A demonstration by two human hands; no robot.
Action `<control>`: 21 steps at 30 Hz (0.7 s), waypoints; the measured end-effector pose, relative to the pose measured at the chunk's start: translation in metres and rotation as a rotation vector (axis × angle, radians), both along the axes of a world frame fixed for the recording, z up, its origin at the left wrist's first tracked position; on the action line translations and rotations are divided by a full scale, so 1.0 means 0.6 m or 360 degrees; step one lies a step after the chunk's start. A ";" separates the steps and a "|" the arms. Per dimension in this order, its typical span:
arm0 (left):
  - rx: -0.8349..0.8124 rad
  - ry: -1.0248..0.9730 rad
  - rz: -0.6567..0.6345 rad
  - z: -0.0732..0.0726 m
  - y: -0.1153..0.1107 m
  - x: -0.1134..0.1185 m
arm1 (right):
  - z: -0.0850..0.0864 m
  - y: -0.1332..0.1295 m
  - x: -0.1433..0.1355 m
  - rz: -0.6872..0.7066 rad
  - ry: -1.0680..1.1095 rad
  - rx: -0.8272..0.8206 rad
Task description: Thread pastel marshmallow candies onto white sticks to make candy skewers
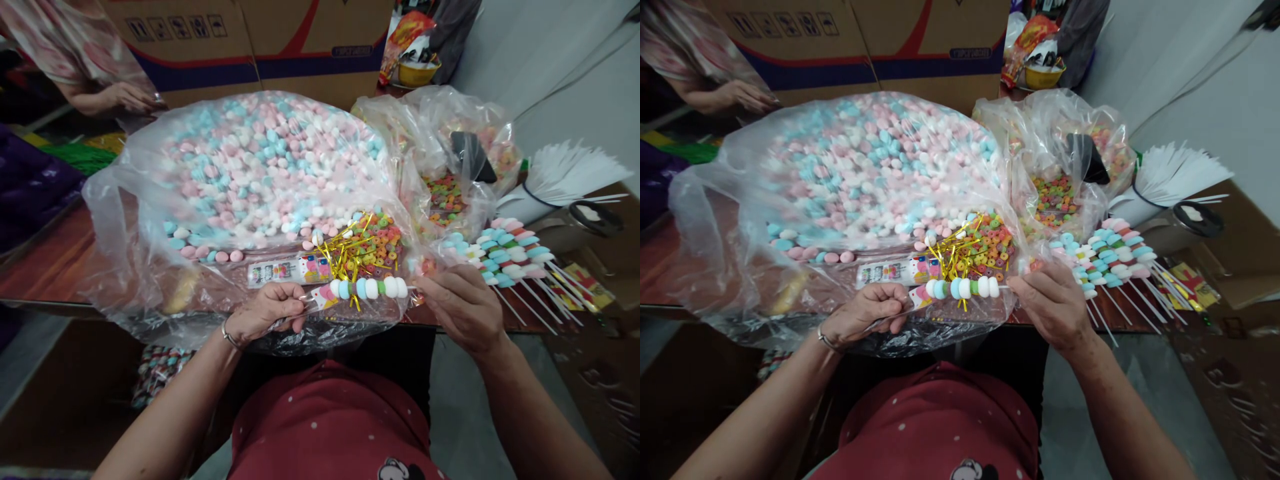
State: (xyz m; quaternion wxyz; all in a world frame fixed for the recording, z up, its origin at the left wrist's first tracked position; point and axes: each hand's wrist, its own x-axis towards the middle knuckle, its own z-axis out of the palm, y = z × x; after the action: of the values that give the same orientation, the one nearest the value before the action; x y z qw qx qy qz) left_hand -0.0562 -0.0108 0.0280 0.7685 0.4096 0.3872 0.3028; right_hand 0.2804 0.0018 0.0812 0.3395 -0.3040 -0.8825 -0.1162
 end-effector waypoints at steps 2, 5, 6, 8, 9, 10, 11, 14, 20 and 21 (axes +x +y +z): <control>-0.0027 0.0057 0.0008 0.005 0.000 0.001 | 0.001 -0.003 0.001 0.0009 -0.0056 0.0052; -0.0044 0.0172 -0.0003 0.011 0.001 0.001 | 0.005 -0.005 0.002 0.0056 -0.0108 0.0039; -0.0036 0.0201 -0.0023 0.013 0.001 0.001 | 0.005 -0.004 0.001 0.0088 -0.0111 0.0006; -0.0007 0.0237 -0.0082 0.015 0.002 0.001 | 0.005 0.000 -0.002 0.0162 -0.0114 -0.0084; 0.0006 0.0247 -0.0122 0.017 0.003 0.001 | 0.003 0.003 -0.005 0.0192 -0.0117 -0.0143; 0.0018 0.0255 -0.0163 0.019 0.004 0.001 | 0.001 0.005 -0.008 0.0215 -0.0117 -0.0203; 0.0031 0.0264 -0.0201 0.021 0.004 0.001 | -0.001 0.006 -0.012 0.0221 -0.0109 -0.0258; 0.0057 0.0290 -0.0284 0.027 0.007 0.002 | -0.007 0.008 -0.025 0.0178 -0.0127 -0.0386; 0.0013 0.0279 -0.0502 0.038 0.010 0.003 | -0.011 0.007 -0.044 0.0194 -0.0139 -0.0395; 0.0031 0.0275 -0.0564 0.042 0.009 0.004 | -0.010 0.008 -0.044 0.0192 -0.0134 -0.0374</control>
State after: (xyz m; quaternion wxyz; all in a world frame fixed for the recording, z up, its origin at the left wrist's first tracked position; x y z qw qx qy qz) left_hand -0.0539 -0.0052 0.0531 0.7696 0.5033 0.3707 0.1301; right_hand 0.2537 0.0069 0.0750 0.2707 -0.2829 -0.9201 -0.0041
